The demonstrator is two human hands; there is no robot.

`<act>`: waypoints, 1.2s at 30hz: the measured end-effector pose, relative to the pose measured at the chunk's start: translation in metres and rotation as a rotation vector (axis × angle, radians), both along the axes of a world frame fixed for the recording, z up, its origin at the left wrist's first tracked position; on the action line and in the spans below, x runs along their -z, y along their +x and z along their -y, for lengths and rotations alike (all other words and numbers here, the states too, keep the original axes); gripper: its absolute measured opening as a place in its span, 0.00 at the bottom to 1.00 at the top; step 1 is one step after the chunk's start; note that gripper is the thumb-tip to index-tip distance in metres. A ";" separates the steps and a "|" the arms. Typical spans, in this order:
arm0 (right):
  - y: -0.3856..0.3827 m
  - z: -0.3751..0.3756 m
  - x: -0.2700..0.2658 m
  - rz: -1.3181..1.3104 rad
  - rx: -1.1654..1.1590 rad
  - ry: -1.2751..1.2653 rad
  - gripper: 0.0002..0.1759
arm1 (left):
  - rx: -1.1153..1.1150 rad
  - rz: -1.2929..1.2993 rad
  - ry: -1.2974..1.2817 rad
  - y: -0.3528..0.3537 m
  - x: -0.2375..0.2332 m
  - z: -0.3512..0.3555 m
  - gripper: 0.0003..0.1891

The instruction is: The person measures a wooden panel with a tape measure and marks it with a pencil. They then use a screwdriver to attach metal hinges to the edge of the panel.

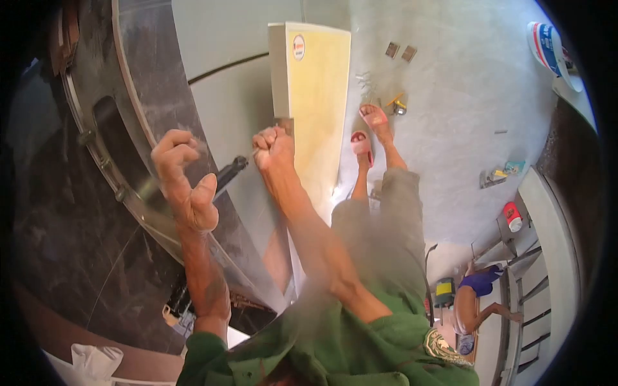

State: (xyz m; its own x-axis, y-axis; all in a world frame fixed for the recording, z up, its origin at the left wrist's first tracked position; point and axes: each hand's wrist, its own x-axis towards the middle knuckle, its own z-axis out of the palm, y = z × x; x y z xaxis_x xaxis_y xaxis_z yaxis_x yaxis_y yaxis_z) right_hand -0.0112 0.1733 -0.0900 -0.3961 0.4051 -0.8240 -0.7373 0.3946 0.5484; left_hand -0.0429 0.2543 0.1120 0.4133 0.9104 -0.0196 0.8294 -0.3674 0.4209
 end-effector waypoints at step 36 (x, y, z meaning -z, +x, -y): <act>-0.012 -0.006 0.013 0.108 -0.119 -0.121 0.06 | -1.343 0.363 -1.403 0.040 -0.028 -0.023 0.20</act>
